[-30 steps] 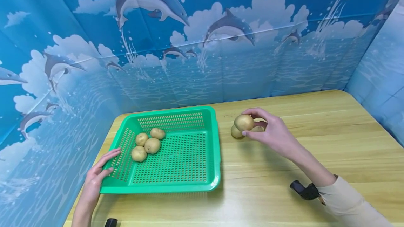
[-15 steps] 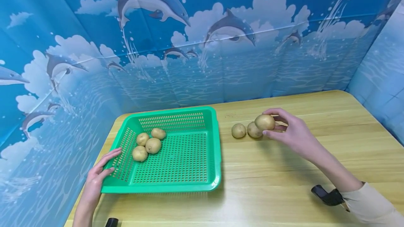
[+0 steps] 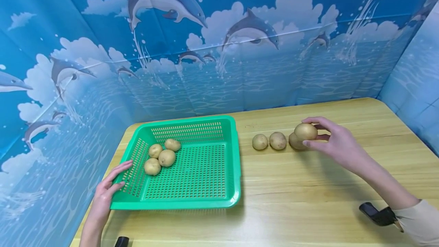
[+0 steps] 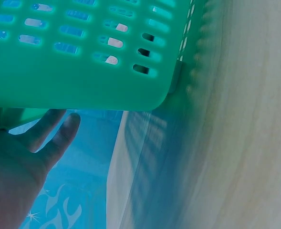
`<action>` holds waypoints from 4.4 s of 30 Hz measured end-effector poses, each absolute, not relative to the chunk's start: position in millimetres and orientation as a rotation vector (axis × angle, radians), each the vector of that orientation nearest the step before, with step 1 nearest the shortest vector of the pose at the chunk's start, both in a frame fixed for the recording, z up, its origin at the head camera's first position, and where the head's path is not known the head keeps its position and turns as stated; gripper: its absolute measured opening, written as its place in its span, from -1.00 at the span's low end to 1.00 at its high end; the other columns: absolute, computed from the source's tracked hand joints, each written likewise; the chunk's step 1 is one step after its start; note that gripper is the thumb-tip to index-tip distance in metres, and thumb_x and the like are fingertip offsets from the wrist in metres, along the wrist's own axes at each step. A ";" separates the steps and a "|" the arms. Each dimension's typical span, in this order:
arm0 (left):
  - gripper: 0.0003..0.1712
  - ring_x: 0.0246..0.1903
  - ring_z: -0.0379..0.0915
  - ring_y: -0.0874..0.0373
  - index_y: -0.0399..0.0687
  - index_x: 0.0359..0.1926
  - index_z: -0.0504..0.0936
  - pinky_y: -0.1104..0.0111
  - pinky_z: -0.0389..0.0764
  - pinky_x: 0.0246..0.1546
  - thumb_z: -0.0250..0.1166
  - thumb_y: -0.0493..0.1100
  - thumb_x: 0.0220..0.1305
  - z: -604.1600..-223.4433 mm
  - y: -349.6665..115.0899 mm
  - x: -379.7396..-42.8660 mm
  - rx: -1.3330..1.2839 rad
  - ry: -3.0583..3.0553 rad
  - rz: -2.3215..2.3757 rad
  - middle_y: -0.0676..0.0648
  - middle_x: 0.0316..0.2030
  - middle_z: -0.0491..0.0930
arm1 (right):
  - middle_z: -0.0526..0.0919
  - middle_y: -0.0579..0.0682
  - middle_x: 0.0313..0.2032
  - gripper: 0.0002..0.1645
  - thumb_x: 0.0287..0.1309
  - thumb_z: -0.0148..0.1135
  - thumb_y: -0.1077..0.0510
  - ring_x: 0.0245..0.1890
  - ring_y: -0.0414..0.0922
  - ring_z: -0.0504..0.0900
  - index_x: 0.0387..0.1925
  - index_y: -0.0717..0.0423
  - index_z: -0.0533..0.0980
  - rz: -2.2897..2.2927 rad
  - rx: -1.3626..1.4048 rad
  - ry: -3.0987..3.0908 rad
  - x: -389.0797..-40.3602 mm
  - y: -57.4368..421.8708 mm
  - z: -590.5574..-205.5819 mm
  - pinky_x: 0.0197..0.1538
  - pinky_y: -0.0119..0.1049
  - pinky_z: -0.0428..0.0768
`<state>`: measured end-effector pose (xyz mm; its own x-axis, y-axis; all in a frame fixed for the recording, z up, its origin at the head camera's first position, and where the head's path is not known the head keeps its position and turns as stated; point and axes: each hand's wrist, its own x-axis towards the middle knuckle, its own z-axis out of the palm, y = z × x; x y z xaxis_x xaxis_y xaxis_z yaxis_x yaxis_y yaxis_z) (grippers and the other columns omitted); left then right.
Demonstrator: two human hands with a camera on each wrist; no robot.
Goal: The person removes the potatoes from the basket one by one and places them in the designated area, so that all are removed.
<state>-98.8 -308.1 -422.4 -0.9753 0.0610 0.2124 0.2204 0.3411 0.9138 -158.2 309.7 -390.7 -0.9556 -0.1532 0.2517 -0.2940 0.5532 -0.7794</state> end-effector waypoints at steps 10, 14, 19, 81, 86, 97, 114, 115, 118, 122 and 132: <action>-0.40 0.46 -0.04 0.07 -0.24 0.34 0.41 0.15 -0.09 0.41 -0.06 -0.55 0.30 -422.0 -308.1 -100.3 -0.288 -2.436 -1.722 -0.15 0.38 0.30 | 0.47 -0.23 0.06 -0.38 0.11 0.43 0.25 -0.14 -0.47 0.54 0.22 0.02 0.47 1.293 0.344 -2.678 -162.4 331.9 -394.4 -0.23 -0.52 0.58; -0.41 0.46 -0.03 0.06 -0.25 0.34 0.41 0.34 -0.02 0.37 -0.06 -0.56 0.30 -422.6 -308.0 -101.0 -0.305 -2.431 -1.713 -0.17 0.38 0.29 | 0.47 -0.20 0.07 -0.38 0.10 0.44 0.22 -0.15 -0.51 0.50 0.22 0.01 0.47 1.221 0.327 -2.707 -165.3 337.6 -398.5 -0.22 -0.58 0.55; -0.41 0.46 -0.03 0.07 -0.25 0.34 0.41 0.34 -0.01 0.37 -0.06 -0.56 0.30 -422.5 -307.8 -100.1 -0.289 -2.433 -1.721 -0.16 0.38 0.30 | 0.52 0.01 0.03 -0.36 0.09 0.46 0.18 -0.20 -0.52 0.48 0.22 0.08 0.47 1.135 0.340 -2.762 -169.7 345.1 -404.4 -0.26 -0.57 0.55; -0.42 0.45 -0.02 0.13 -0.23 0.33 0.43 -0.01 -0.18 0.40 -0.07 -0.55 0.32 -423.5 -307.3 -99.2 -0.236 -2.420 -1.747 -0.12 0.37 0.32 | 0.37 0.58 0.13 -0.07 0.17 0.38 -0.10 0.04 0.47 0.45 0.32 0.41 0.25 0.953 0.299 -3.085 -198.2 359.2 -440.7 -0.08 0.19 0.50; -0.42 0.46 -0.04 0.11 -0.23 0.33 0.43 -0.21 -0.30 0.35 -0.07 -0.55 0.32 -424.2 -308.2 -99.5 -0.240 -2.409 -1.763 -0.12 0.37 0.32 | 0.36 0.57 0.14 -0.06 0.17 0.38 -0.09 0.04 0.46 0.46 0.33 0.43 0.23 0.975 0.301 -3.080 -198.1 359.2 -440.4 -0.07 0.19 0.51; -0.42 0.46 -0.04 0.13 -0.21 0.34 0.42 -0.15 -0.20 0.38 -0.05 -0.53 0.33 -424.3 -308.4 -100.4 -0.225 -2.432 -1.755 -0.10 0.38 0.30 | 0.45 0.40 0.15 -0.27 0.25 0.32 -0.01 0.07 0.41 0.43 0.31 0.29 0.33 1.069 0.222 -2.877 -180.4 358.6 -434.2 -0.11 -0.10 0.55; -0.40 0.46 -0.05 0.12 -0.18 0.33 0.43 -0.21 -0.19 0.36 -0.06 -0.54 0.30 -423.4 -308.1 -100.8 -0.214 -2.425 -1.771 -0.08 0.39 0.30 | 0.51 0.08 0.15 -0.40 0.27 0.30 0.03 0.10 -0.10 0.52 0.31 -0.01 0.41 1.236 0.374 -2.757 -170.2 299.5 -412.0 -0.06 -0.54 0.46; -0.40 0.45 -0.04 0.12 -0.18 0.33 0.44 -0.21 -0.18 0.36 -0.06 -0.54 0.30 -423.7 -308.1 -100.9 -0.214 -2.425 -1.770 -0.08 0.39 0.30 | 0.51 0.10 0.16 -0.40 0.27 0.30 0.04 0.12 0.01 0.52 0.31 0.00 0.41 1.241 0.399 -2.755 -170.6 294.9 -410.1 -0.06 -0.54 0.46; -0.40 0.45 -0.04 0.13 -0.18 0.33 0.44 -0.20 -0.18 0.35 -0.06 -0.54 0.31 -423.8 -308.3 -100.8 -0.214 -2.426 -1.774 -0.08 0.39 0.30 | 0.53 0.09 0.16 -0.41 0.25 0.32 0.02 0.14 0.23 0.49 0.29 -0.04 0.42 1.267 0.423 -2.760 -171.5 280.2 -404.3 -0.08 -0.53 0.47; -0.41 0.45 -0.04 0.13 -0.18 0.34 0.43 -0.10 -0.13 0.38 -0.06 -0.53 0.33 -424.0 -308.4 -100.8 -0.225 -2.432 -1.767 -0.07 0.39 0.30 | 0.54 0.08 0.17 -0.41 0.23 0.34 -0.01 0.10 0.23 0.54 0.28 -0.08 0.44 1.230 0.475 -2.784 -171.4 261.2 -397.6 -0.10 -0.37 0.56; -0.42 0.45 -0.03 0.13 -0.21 0.32 0.44 -0.18 -0.15 0.36 -0.07 -0.53 0.32 -424.9 -308.8 -101.2 -0.227 -2.424 -1.769 -0.07 0.38 0.32 | 0.52 -0.06 0.21 -0.44 0.23 0.33 -0.05 0.13 0.14 0.50 0.25 -0.11 0.46 1.267 0.621 -2.769 -172.7 220.6 -380.1 0.04 0.17 0.47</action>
<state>-101.2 -308.8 -424.9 -0.9799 0.0432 0.1947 0.1986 0.3006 0.9329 -172.7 220.6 -380.1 -0.9195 -0.3426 0.1926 -0.3698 0.5878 -0.7195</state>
